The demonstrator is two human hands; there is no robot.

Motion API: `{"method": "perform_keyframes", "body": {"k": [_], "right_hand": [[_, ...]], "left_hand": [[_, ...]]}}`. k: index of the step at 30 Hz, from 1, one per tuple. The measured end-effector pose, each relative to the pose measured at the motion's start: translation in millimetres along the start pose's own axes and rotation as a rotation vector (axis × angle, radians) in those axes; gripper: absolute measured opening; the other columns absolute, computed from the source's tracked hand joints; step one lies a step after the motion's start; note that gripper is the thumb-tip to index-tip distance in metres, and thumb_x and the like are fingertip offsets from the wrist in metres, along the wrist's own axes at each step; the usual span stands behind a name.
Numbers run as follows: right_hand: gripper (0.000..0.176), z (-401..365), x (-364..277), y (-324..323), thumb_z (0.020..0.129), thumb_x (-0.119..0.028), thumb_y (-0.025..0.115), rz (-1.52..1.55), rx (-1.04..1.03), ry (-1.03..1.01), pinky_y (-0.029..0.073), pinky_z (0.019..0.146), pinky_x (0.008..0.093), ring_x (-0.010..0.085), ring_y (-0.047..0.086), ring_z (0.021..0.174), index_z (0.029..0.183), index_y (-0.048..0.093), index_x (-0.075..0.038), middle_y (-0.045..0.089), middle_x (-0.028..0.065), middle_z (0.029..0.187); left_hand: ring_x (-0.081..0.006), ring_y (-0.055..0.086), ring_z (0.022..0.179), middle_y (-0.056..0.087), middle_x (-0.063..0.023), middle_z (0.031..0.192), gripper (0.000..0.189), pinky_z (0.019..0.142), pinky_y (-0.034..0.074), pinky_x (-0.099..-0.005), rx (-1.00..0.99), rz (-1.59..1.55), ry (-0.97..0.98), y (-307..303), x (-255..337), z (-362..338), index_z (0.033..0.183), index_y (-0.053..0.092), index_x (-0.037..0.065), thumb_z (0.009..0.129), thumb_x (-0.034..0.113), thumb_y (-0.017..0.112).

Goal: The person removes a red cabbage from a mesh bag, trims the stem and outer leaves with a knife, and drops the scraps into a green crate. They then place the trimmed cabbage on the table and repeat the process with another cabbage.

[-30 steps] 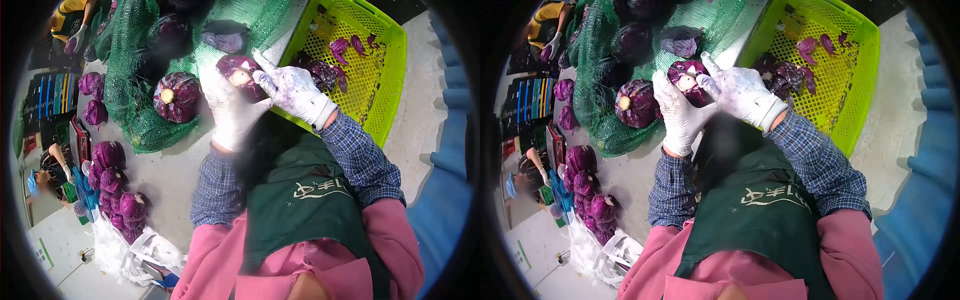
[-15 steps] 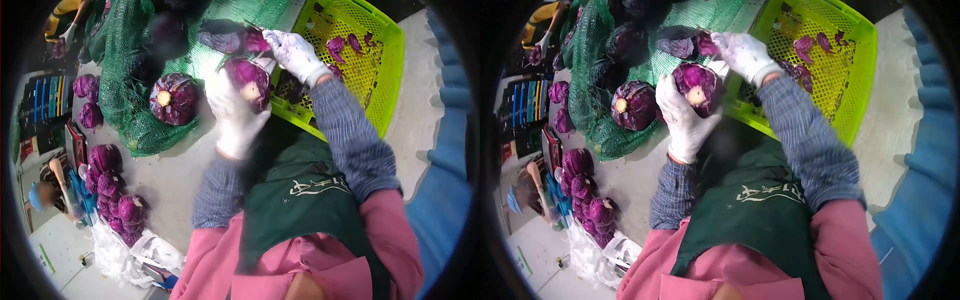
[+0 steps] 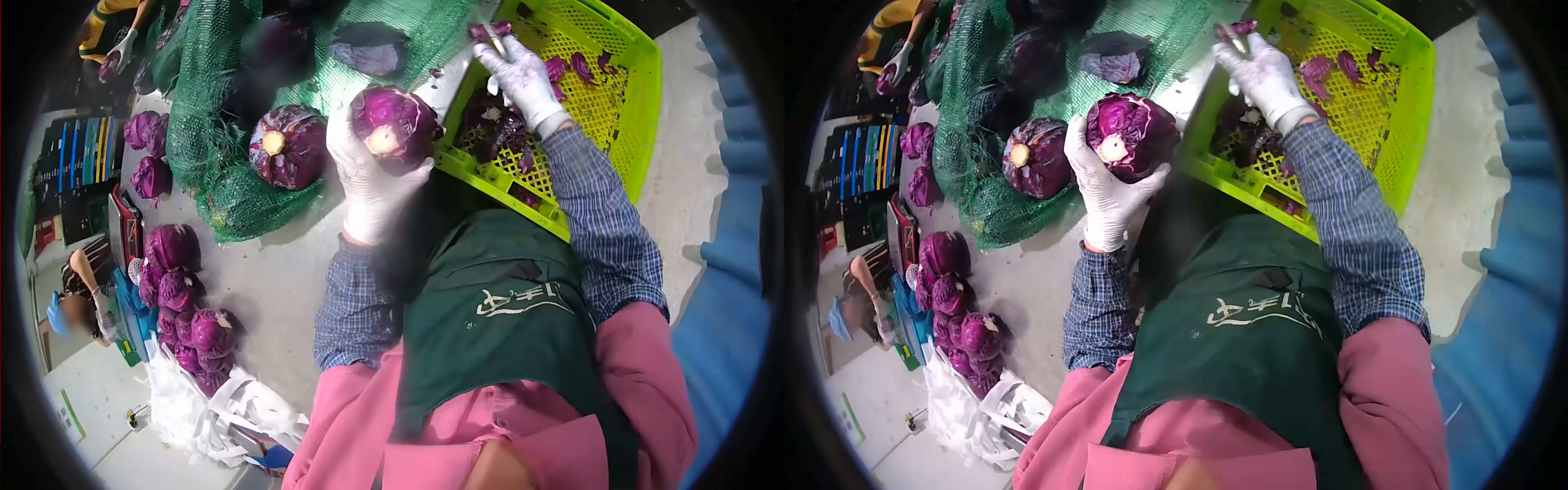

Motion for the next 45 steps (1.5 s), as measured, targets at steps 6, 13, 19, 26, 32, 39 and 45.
{"method": "perform_keyframes", "body": {"k": [6, 13, 19, 26, 32, 39, 45], "right_hand": [[0.057, -26.0, -18.6, 50.0, 0.088, -0.049, 0.074, -0.021, -0.658, 0.033, 0.037, 0.046, 0.0195, 0.0043, 0.052, 0.056, 0.123, 0.062, -0.006, 0.063, 0.0007, 0.08], [0.046, -20.0, -12.9, 53.3, 0.095, -0.049, 0.06, -0.075, -0.677, -0.142, 0.04, 0.042, 0.029, 0.0133, 0.052, 0.045, 0.087, 0.063, -0.004, 0.06, 0.0045, 0.06], [0.032, -35.7, 39.6, 46.9, 0.101, -0.031, 0.053, 0.311, -0.275, -0.009, 0.04, 0.042, 0.0237, 0.0071, 0.051, 0.046, 0.093, 0.07, -0.006, 0.06, 0.0008, 0.062], [0.058, -60.9, 29.6, -20.9, 0.103, -0.047, 0.051, -0.066, -0.054, 0.036, 0.046, 0.046, 0.025, 0.0099, 0.053, 0.047, 0.147, 0.047, -0.009, 0.064, 0.0049, 0.071], [0.048, -74.9, 0.7, 31.8, 0.104, -0.041, 0.046, -0.237, -0.115, -0.472, 0.055, 0.066, 0.0453, 0.036, 0.069, 0.08, 0.142, 0.052, -0.013, 0.072, 0.0183, 0.089], [0.06, -81.7, -19.6, 37.1, 0.104, -0.046, 0.038, -0.56, -0.214, -0.422, 0.054, 0.072, 0.0499, 0.0394, 0.068, 0.08, 0.148, 0.041, -0.005, 0.07, 0.0201, 0.084], [0.052, -50.5, -0.5, 24.0, 0.105, -0.048, 0.036, -0.296, -0.219, -0.312, 0.054, 0.072, 0.0482, 0.0359, 0.069, 0.083, 0.129, 0.062, -0.011, 0.071, 0.0182, 0.085]], "left_hand": [[-0.0368, 0.041, 0.136, 0.037, -0.0207, 0.146, 0.123, 0.116, 0.035, -0.0445, -0.176, -0.019, 0.063, -3.8, 0.4, 13.4, 0.149, 0.027, 0.001, 0.048, 0.02, 0.094], [-0.0316, 0.041, 0.137, 0.035, -0.0177, 0.149, 0.122, 0.118, 0.032, -0.0423, -0.142, -0.275, 0.084, 3.0, -10.5, 7.2, 0.15, 0.026, 0.003, 0.047, 0.01, 0.092], [-0.0315, 0.046, 0.131, 0.04, -0.0171, 0.144, 0.118, 0.116, 0.034, -0.0429, -0.005, -0.735, -0.435, 2.6, 19.8, 7.6, 0.149, 0.026, 0.003, 0.055, 0.018, 0.095], [-0.0401, 0.045, 0.126, 0.037, -0.0292, 0.142, 0.116, 0.104, 0.041, -0.0515, -0.018, 0.23, -0.121, 16.2, 8.1, 21.2, 0.152, 0.025, 0.003, 0.062, 0.032, 0.092], [-0.0402, 0.047, 0.118, 0.047, -0.0248, 0.126, 0.112, 0.101, 0.041, -0.0505, -0.139, 0.35, 0.11, 3.7, 18.5, 29.8, 0.143, 0.037, 0.0, 0.056, 0.044, 0.094], [-0.0412, 0.051, 0.117, 0.053, -0.0246, 0.121, 0.105, 0.1, 0.042, -0.0474, -0.168, 0.34, 0.027, 14.7, 25.0, 39.8, 0.137, 0.041, -0.006, 0.055, 0.036, 0.092], [-0.0426, 0.053, 0.117, 0.055, -0.0255, 0.124, 0.105, 0.1, 0.043, -0.0504, -0.147, 0.335, 0.026, 19.4, 18.9, 30.8, 0.139, 0.041, -0.003, 0.056, 0.036, 0.092]]}}
Point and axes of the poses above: each hand's wrist, its own z-axis towards the middle knuckle, its own y-axis out of the palm, x = y × z, the point moved 3 cm from there along z, towards the middle knuckle
